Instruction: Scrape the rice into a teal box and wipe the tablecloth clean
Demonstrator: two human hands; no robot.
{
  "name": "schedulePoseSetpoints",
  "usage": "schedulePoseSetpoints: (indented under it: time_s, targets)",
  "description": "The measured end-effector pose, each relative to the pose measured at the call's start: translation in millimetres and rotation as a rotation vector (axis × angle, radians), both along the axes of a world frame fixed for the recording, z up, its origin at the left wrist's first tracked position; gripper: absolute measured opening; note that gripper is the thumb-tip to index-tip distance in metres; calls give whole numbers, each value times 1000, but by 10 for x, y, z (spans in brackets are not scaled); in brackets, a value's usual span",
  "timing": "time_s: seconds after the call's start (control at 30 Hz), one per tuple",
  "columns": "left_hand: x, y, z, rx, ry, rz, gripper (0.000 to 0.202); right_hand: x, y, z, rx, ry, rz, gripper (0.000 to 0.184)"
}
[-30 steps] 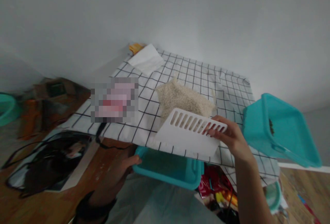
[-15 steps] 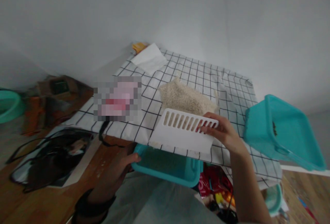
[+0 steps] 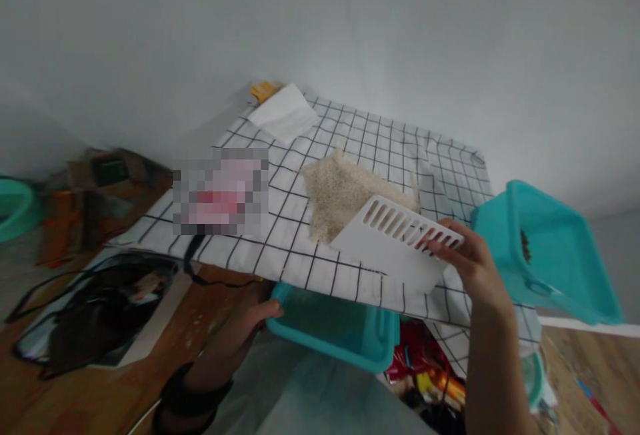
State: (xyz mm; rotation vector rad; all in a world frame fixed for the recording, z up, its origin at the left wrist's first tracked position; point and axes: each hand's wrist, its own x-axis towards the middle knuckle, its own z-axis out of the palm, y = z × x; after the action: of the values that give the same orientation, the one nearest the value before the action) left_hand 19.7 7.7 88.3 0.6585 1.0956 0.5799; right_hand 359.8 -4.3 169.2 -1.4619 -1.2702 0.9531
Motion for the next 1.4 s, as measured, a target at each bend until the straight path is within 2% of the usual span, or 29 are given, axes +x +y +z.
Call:
schedulePoseSetpoints:
  time_s: [0.1, 0.17, 0.23, 0.5, 0.57, 0.73, 0.83, 0.97, 1.1, 1.2, 1.4]
  targets:
    - [64, -37, -15, 50, -42, -29, 13, 29, -81, -35, -67, 5, -4, 13]
    - [99, -55, -5, 28, -44, -27, 4, 24, -115, -41, -91, 21, -6, 14]
    - [124, -66, 11, 19, -42, -25, 4, 5, -132, -37, -97, 36, 6, 14]
    - [85, -54, 9, 33, -24, -14, 6, -100, -137, -28, -115, 3, 157, 13]
    - [60, -46, -4, 68, 13, -23, 6, -72, -151, -4, -86, -9, 118, 12]
    - [38, -49, -66, 140, 58, -10, 10, 37, -296, 96, 38, -59, -78, 13]
    - [42, -63, -103, 132, 46, -23, 8, 54, -480, 116, 21, -97, -174, 14]
    - [36, -68, -114, 127, 63, -19, 15, 129, -757, 40, 4, -99, -326, 15]
    - [11, -61, -144, 125, 101, -6, 9, 307, -916, -85, -50, -112, -429, 22]
    - [-4, -51, -195, 98, 119, -6, 7, 342, -914, -123, -92, -117, -448, 25]
    - [-44, -35, -245, 32, 139, 10, 10, 43, -704, -14, -99, -128, -291, 17]
